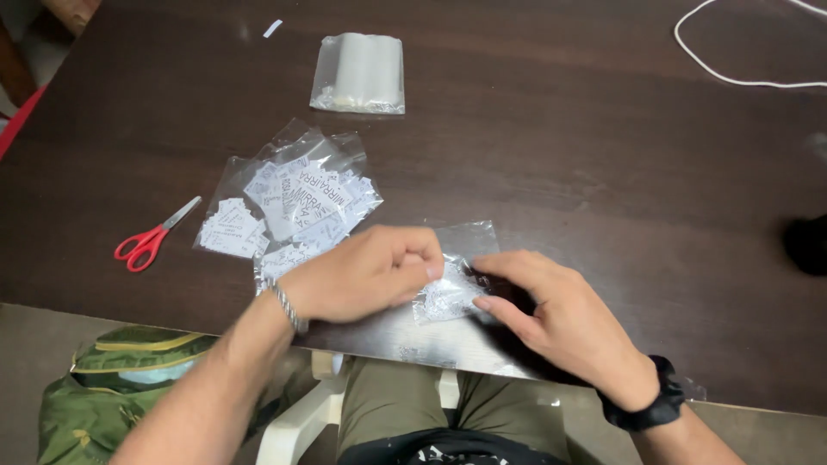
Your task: Inserting small paper labels into plastic bags and sealing them with adhesive tape.
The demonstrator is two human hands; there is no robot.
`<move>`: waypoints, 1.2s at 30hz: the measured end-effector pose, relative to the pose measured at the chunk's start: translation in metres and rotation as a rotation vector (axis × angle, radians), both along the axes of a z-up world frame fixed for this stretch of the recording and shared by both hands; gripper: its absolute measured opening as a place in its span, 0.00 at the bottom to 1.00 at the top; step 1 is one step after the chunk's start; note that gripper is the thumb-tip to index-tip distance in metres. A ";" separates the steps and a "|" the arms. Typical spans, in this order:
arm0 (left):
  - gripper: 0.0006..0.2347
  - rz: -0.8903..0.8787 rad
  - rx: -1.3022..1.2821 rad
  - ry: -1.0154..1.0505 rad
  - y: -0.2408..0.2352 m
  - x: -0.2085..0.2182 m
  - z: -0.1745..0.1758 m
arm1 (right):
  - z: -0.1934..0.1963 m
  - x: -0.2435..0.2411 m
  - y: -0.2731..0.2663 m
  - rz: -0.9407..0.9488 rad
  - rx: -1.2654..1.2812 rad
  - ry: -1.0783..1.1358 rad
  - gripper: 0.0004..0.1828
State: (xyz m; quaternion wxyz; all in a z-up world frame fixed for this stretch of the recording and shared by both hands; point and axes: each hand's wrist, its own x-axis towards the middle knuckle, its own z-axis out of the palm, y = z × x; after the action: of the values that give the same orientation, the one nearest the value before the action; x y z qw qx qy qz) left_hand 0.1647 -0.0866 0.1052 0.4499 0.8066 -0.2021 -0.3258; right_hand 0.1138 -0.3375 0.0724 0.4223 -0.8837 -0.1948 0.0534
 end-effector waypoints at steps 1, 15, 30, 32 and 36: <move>0.08 -0.041 0.060 -0.044 0.000 0.010 -0.002 | -0.008 0.003 -0.003 0.113 -0.197 -0.320 0.19; 0.11 -0.314 0.441 -0.105 -0.042 0.117 -0.039 | -0.041 0.017 -0.006 0.238 -0.285 -0.410 0.16; 0.16 -0.223 0.472 -0.196 -0.046 0.110 -0.053 | -0.042 0.019 -0.006 0.238 -0.265 -0.406 0.16; 0.18 -0.199 0.516 -0.239 -0.050 0.106 -0.056 | -0.042 0.019 -0.007 0.240 -0.270 -0.403 0.16; 0.19 -0.123 0.607 -0.363 -0.052 0.100 -0.061 | -0.040 0.019 -0.008 0.237 -0.251 -0.352 0.18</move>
State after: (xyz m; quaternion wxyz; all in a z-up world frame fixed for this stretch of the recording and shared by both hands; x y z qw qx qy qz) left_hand 0.2650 -0.1389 0.0443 0.1262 0.9344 -0.2210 -0.2492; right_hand 0.1326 -0.3458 0.0324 0.2594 -0.8959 -0.3595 -0.0281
